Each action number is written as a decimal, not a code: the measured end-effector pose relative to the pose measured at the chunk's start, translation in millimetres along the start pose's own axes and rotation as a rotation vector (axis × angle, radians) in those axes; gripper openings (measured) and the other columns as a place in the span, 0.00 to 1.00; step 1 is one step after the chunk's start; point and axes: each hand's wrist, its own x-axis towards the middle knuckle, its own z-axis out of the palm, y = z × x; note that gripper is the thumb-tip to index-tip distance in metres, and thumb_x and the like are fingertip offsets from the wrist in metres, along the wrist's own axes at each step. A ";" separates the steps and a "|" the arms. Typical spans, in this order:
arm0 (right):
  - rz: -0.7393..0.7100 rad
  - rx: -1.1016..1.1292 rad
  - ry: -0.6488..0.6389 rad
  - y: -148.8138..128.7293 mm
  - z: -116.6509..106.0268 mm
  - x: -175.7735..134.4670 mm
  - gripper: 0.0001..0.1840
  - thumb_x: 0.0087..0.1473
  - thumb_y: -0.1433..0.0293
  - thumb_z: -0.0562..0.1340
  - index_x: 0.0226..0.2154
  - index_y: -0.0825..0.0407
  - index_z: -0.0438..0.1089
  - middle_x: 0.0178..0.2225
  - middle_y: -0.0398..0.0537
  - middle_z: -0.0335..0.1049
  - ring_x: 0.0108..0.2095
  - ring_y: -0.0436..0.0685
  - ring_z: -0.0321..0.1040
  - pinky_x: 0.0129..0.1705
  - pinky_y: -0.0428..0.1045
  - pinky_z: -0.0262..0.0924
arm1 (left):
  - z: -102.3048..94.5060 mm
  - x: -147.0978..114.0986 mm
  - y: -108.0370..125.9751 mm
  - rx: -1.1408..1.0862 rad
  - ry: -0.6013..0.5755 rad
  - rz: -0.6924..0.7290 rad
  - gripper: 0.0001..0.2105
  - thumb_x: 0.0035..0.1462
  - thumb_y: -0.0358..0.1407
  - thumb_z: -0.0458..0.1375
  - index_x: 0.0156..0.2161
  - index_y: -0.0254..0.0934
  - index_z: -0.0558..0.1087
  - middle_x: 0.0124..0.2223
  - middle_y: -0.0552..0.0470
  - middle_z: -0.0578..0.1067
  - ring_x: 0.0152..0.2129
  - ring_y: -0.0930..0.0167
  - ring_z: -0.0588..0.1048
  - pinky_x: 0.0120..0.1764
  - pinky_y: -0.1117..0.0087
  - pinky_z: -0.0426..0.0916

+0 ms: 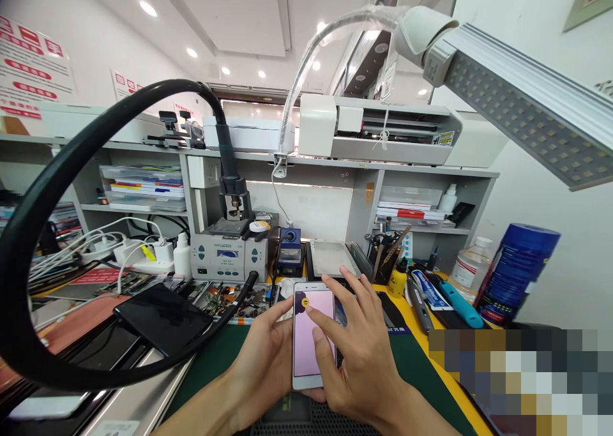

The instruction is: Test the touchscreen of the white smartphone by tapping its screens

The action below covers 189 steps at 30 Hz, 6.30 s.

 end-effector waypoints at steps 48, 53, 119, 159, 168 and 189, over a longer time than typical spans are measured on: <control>0.012 0.022 -0.016 12.6 -1.8 1.5 0.20 0.57 0.75 0.57 0.50 0.51 0.73 0.63 0.59 0.58 0.66 0.77 0.50 0.59 0.78 0.53 | -1.1 -1.1 5.6 -0.136 -0.006 -0.010 0.30 0.60 0.57 0.51 0.54 0.36 0.75 0.43 0.40 0.76 0.35 0.58 0.76 0.26 0.62 0.75; 0.121 0.008 0.016 16.6 -0.3 0.7 0.21 0.60 0.72 0.55 0.55 0.53 0.69 0.62 0.62 0.58 0.66 0.76 0.50 0.59 0.75 0.56 | -4.8 0.4 5.7 -0.116 -0.032 -0.015 0.32 0.59 0.59 0.50 0.54 0.35 0.75 0.44 0.40 0.74 0.34 0.61 0.74 0.25 0.62 0.75; 0.035 0.010 0.081 12.3 -2.1 0.2 0.20 0.55 0.76 0.59 0.49 0.50 0.74 0.58 0.59 0.63 0.63 0.74 0.55 0.58 0.76 0.56 | -5.9 0.9 3.4 -0.121 -0.016 -0.001 0.32 0.60 0.59 0.50 0.54 0.35 0.75 0.39 0.42 0.74 0.32 0.62 0.75 0.24 0.65 0.73; -0.033 0.094 0.098 4.1 -2.2 -1.6 0.15 0.52 0.79 0.59 0.41 0.53 0.75 0.53 0.59 0.65 0.59 0.74 0.57 0.54 0.74 0.57 | -7.0 -0.3 6.4 -0.120 -0.010 0.009 0.32 0.61 0.59 0.47 0.54 0.34 0.75 0.40 0.41 0.75 0.32 0.61 0.75 0.24 0.63 0.73; -0.070 0.086 -0.060 -3.6 1.2 -6.5 0.22 0.53 0.77 0.59 0.51 0.53 0.72 0.60 0.60 0.58 0.64 0.76 0.50 0.59 0.77 0.50 | -0.8 0.1 6.2 -0.109 0.004 0.031 0.30 0.61 0.58 0.50 0.55 0.37 0.74 0.46 0.40 0.78 0.35 0.60 0.78 0.35 0.65 0.70; -0.124 0.133 -0.121 -7.0 -1.4 -0.4 0.18 0.51 0.79 0.59 0.45 0.50 0.73 0.63 0.56 0.56 0.66 0.76 0.46 0.61 0.78 0.46 | 3.1 -1.1 6.5 -0.135 0.064 0.027 0.29 0.63 0.57 0.48 0.53 0.34 0.75 0.44 0.41 0.79 0.38 0.60 0.78 0.41 0.66 0.67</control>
